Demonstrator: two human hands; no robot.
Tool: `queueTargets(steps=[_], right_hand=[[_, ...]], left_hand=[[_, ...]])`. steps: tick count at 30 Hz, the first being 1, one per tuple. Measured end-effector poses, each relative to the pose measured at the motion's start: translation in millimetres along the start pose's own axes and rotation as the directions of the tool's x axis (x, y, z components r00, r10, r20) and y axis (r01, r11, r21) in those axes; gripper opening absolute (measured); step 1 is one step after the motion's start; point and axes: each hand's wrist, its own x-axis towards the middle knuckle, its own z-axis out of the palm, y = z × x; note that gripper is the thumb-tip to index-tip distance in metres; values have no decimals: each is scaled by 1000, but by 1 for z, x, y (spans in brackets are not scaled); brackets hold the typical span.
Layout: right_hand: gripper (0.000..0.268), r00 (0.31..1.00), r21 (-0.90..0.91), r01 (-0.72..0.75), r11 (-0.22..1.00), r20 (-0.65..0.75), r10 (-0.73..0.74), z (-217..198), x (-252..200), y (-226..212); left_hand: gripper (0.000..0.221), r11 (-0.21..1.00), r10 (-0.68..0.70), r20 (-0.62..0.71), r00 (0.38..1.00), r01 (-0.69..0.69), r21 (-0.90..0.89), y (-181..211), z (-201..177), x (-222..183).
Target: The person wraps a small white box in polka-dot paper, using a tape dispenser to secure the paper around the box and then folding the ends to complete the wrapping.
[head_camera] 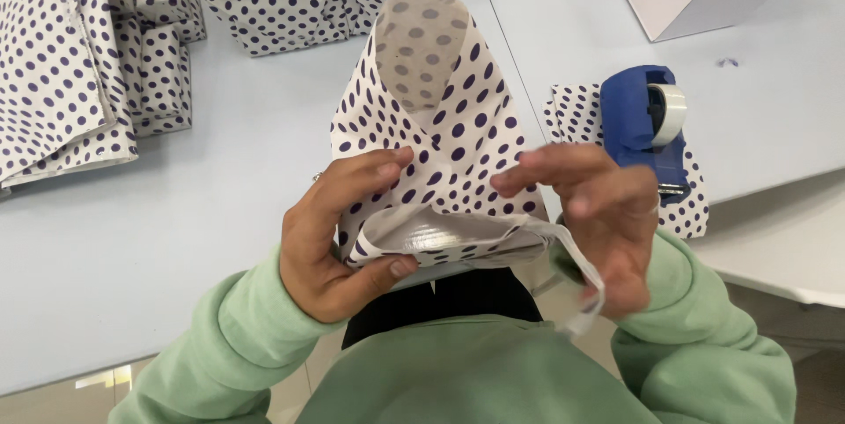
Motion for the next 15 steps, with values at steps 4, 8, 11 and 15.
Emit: queueTargets(steps=[4, 8, 11, 15], right_hand=[[72, 961, -105, 108, 989, 266, -77, -23, 1, -2], [44, 974, -243, 82, 966, 225, -25, -22, -2, -2], [51, 980, -296, 98, 950, 197, -40, -18, -2, -6], [25, 973, -398, 199, 896, 189, -132, -9, 1, -18]], left_hand=[[56, 999, 32, -5, 999, -31, 26, 3, 3, 2], [43, 973, 174, -22, 985, -168, 155, 3, 7, 6], [33, 940, 249, -5, 969, -240, 244, 5, 7, 8], [64, 919, 268, -35, 963, -244, 310, 12, 2, 9]])
